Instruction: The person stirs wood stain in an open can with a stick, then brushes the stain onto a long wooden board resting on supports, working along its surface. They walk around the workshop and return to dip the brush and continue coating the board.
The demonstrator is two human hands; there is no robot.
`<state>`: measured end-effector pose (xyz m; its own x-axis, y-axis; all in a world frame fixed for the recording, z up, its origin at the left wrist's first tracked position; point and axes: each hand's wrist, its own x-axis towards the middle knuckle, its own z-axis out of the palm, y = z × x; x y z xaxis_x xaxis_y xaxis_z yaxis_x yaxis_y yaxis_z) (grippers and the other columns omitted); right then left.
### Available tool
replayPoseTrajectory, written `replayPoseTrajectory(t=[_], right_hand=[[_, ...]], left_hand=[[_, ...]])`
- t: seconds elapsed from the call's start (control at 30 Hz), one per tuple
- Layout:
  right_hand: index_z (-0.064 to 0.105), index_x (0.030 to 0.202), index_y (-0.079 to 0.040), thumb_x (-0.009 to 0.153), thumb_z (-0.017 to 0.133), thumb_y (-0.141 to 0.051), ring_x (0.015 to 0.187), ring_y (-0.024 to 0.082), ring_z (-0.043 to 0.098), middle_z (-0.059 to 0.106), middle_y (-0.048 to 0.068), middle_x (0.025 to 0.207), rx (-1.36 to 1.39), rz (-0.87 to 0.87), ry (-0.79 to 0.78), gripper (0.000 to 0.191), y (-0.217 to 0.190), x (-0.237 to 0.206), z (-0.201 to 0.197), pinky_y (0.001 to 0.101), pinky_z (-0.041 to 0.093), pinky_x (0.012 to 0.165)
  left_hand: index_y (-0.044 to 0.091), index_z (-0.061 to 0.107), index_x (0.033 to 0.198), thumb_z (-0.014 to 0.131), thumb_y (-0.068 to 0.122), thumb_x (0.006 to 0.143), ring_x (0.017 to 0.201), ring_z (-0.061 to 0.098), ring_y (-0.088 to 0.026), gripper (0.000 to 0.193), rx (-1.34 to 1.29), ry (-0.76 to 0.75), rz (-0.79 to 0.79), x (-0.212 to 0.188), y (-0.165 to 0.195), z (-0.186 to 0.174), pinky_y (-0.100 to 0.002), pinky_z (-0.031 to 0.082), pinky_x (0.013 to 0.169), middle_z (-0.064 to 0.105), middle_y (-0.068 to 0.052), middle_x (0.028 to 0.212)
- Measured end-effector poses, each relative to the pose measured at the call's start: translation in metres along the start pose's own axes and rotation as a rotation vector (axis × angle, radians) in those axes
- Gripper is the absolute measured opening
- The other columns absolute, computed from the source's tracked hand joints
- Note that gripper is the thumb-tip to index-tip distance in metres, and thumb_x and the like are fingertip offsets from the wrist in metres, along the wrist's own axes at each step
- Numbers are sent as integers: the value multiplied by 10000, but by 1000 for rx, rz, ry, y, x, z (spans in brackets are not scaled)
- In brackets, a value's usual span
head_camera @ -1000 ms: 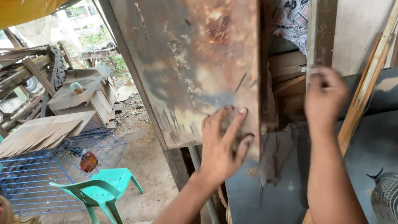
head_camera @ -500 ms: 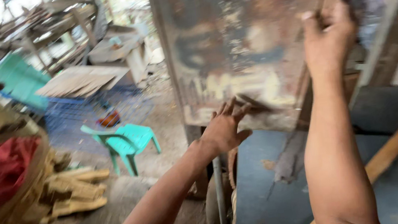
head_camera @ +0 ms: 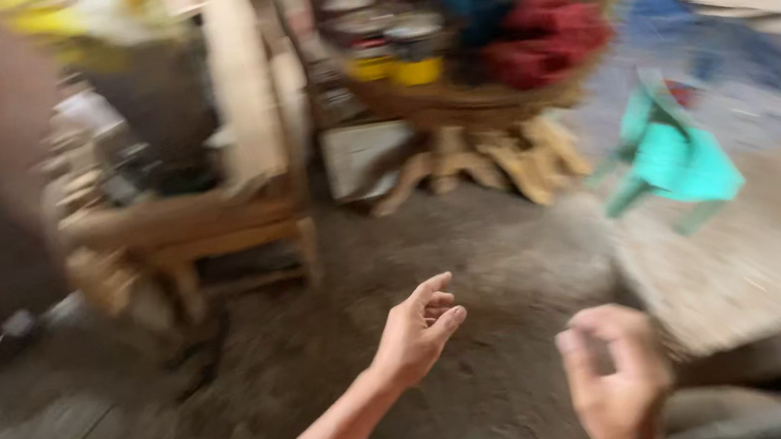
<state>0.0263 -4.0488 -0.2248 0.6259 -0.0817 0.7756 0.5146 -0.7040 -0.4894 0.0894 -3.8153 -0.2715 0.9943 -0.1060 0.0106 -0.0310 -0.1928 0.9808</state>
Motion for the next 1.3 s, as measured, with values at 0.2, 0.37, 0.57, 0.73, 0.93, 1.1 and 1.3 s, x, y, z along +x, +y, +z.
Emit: replayPoseTrajectory(t=[0.2,0.37,0.57,0.73,0.93,1.1,1.3], right_hand=[[547,750,-84,727,810,51,631,188,605,648,46,801,621,30,-680,296,-123,-50,237,283,520,581],[580,739,-100,641,860,-9,656,174,630,626,29,730,833,-314,-902,310,-191,-92,372,285,520,576],[669,737,-108,659,902,-156,661,166,667,662,11,706,1019,-571,-1049,250,-317,-107,489,299,540,584],[725,772,-55,788,801,-147,689,191,682,690,51,744,943,-718,-1332,120,-431,-114,561,324,537,611],[707,810,-28,822,767,-111,685,208,690,682,86,762,1070,-697,-1528,104,-563,-154,667,321,549,621],[740,853,-50,821,776,-119,651,230,695,699,71,782,950,-793,-1806,85,-714,-182,762,336,543,565],[736,878,-60,796,791,-92,711,273,663,662,84,792,1217,-1250,-1768,104,-929,-224,808,375,533,594]], left_hand=[[10,621,1336,725,126,916,748,569,-61,448,-246,494,14,-94,-84,-193,-254,506,654,698,-64,975],[18,705,1208,723,153,909,752,640,-45,328,-114,820,-215,-193,-145,-332,-230,543,685,751,-21,893],[17,765,1000,713,176,907,684,626,-48,191,-269,1162,-258,-287,-158,-440,-254,526,629,719,-24,788],[-26,664,699,750,239,945,560,540,-123,371,-20,1365,-460,-347,-163,-500,-327,451,551,622,-109,618],[9,678,790,714,142,862,623,634,-167,156,188,1624,-265,-384,-186,-596,-334,505,578,665,-83,711],[5,666,728,754,174,881,597,654,-190,244,189,1871,-393,-426,-195,-712,-339,492,572,658,-105,672],[-1,683,723,796,126,831,579,629,-203,201,332,2093,-374,-507,-200,-812,-343,484,541,653,-98,658]])
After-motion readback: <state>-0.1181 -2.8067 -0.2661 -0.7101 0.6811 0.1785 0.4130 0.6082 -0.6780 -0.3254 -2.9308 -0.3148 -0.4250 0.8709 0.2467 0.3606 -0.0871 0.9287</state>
